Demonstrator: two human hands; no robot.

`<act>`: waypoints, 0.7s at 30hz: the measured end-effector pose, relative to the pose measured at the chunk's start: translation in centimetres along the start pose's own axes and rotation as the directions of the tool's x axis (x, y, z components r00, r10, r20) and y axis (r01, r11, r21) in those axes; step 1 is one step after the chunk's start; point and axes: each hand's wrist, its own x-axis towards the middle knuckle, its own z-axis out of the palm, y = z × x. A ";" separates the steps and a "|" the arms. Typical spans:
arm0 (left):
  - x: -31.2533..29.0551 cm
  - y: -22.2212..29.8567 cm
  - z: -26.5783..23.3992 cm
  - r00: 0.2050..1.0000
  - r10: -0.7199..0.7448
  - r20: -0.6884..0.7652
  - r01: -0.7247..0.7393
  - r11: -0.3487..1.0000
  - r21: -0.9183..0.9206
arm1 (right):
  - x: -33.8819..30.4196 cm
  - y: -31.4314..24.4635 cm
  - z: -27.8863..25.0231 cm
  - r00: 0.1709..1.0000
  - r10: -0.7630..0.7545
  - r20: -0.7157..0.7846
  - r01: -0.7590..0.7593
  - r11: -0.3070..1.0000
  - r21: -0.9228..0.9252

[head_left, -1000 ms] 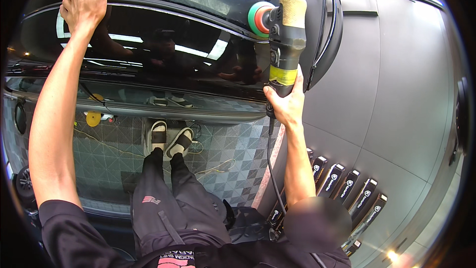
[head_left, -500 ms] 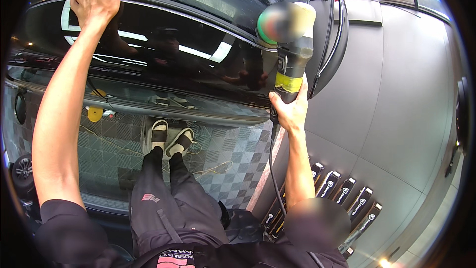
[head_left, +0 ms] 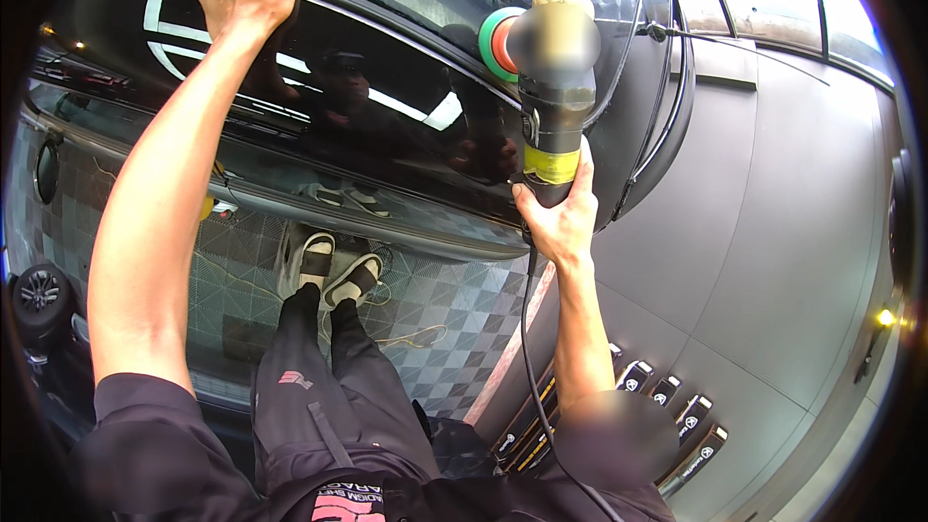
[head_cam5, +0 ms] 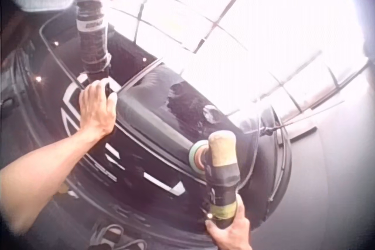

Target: The person applies a liquid compound from a bottle onto a green polishing pad attached to a rotary polisher. They then use the polisher to work on the rear windshield of a black car, moving the tool across the glass surface while holding the car with their other hand.

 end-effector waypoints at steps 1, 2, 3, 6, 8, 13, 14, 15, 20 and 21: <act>0.0 0.0 -0.1 1.000 -0.005 -0.008 0.005 1.000 -0.031 | 0.2 -0.4 0.2 1.000 0.005 0.001 -0.005 1.000 -0.024; 0.0 -0.1 -0.1 0.999 0.000 -0.034 -0.001 0.999 -0.045 | 0.5 -0.8 0.3 1.000 0.010 0.000 -0.010 0.999 -0.051; 0.0 0.0 -0.1 0.998 0.003 -0.061 -0.007 0.997 -0.071 | 0.7 -1.2 0.5 1.000 0.006 0.005 -0.005 0.998 -0.058; 0.0 0.0 -0.5 0.996 -0.016 -0.087 0.000 0.985 -0.173 | 1.4 -1.9 1.1 1.000 -0.011 0.021 0.013 0.998 -0.066; 0.0 0.2 -0.6 0.993 -0.033 -0.112 0.009 0.978 -0.208 | 1.6 -1.9 1.5 0.999 -0.023 0.028 0.025 0.998 -0.065; 0.2 0.2 -1.0 0.993 -0.071 -0.096 0.045 0.967 -0.252 | 3.0 -2.7 2.9 0.995 -0.057 0.076 0.057 0.998 -0.002; 0.1 0.2 -1.1 0.993 -0.073 -0.094 0.047 0.965 -0.257 | 3.3 -2.8 3.2 0.994 -0.065 0.082 0.065 0.998 0.003; 0.1 0.3 -1.2 0.993 -0.076 -0.092 0.049 0.964 -0.263 | 3.6 -3.1 3.4 0.993 -0.078 0.086 0.078 0.997 -0.005; 0.1 0.2 -1.0 0.993 -0.084 -0.082 0.063 0.969 -0.237 | 5.1 -5.5 4.8 0.986 -0.118 0.118 0.122 0.992 -0.027; 0.1 0.3 -1.1 0.993 -0.089 -0.076 0.068 0.967 -0.245 | 5.3 -5.9 4.9 0.985 -0.120 0.124 0.124 0.992 -0.026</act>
